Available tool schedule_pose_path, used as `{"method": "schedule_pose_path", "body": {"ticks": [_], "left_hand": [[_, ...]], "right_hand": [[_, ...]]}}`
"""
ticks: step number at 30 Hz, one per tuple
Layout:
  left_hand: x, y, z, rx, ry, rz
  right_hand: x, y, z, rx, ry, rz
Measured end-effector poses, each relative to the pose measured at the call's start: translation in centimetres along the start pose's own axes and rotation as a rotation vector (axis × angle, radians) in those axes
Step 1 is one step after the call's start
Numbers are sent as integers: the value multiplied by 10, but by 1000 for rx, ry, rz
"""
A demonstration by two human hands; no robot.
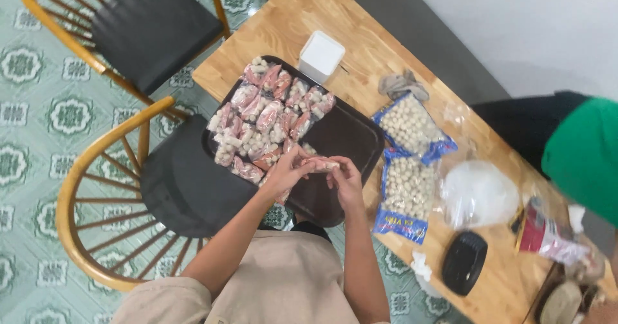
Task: Preparing and arranging small food items, including fish balls and sliced meats, into platters.
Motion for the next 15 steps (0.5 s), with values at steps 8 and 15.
{"method": "schedule_pose_path", "body": {"ticks": [8,15], "left_hand": [[10,52,-50,-279,-164,358],[18,84,-68,34,761,703]], "right_hand": [[-43,95,19,186,-201,-204],[-49,176,58,173,-298,-137]]}}
Point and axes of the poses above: each hand's wrist, its own y-axis towards the middle knuckle, its own x-axis out of the palm, z = x × y, the point moved 2 cm from there along y, towards the middle knuckle, and after that the axes turned 4 degrees about z, right-handed, at the moved point
